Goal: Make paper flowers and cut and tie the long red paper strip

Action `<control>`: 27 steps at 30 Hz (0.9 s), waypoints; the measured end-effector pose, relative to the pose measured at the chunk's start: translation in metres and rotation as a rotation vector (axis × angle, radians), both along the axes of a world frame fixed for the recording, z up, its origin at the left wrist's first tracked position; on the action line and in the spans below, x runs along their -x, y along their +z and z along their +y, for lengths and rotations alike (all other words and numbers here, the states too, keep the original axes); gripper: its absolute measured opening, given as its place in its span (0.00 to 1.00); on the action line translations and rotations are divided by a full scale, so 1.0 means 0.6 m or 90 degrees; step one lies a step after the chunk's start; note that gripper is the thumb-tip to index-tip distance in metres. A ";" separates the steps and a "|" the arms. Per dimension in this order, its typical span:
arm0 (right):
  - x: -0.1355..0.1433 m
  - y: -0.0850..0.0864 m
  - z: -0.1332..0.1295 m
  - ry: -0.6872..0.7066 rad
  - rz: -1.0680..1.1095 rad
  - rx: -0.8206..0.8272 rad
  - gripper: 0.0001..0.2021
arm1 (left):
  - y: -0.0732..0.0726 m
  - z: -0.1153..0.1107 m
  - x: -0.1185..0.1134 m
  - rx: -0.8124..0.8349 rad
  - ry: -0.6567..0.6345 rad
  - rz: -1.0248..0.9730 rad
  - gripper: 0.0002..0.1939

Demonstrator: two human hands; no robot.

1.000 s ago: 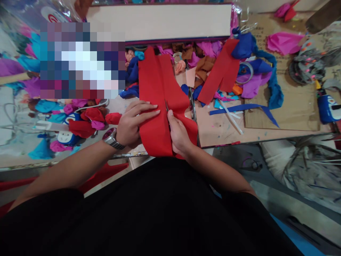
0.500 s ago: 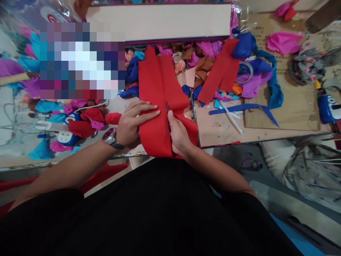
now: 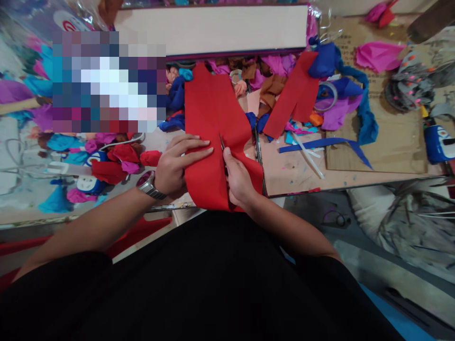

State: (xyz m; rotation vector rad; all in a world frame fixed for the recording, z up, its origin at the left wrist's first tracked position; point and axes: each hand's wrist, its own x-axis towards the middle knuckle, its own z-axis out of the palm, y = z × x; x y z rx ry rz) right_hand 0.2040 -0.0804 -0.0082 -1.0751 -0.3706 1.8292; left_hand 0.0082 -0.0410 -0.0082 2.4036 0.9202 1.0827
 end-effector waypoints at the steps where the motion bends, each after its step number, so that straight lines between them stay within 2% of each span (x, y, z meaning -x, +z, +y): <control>1: -0.002 -0.002 -0.001 0.003 -0.009 0.009 0.29 | 0.001 0.000 0.000 0.000 0.000 0.001 0.21; 6: -0.008 0.000 -0.005 0.000 -0.044 0.044 0.26 | 0.003 -0.001 0.000 0.017 0.011 0.004 0.21; 20: -0.004 0.010 -0.006 0.011 -0.070 0.020 0.33 | 0.000 -0.002 -0.001 0.012 0.009 0.000 0.21; 27: -0.007 0.005 -0.006 0.023 -0.060 0.026 0.31 | 0.003 -0.005 -0.001 0.020 0.008 -0.001 0.21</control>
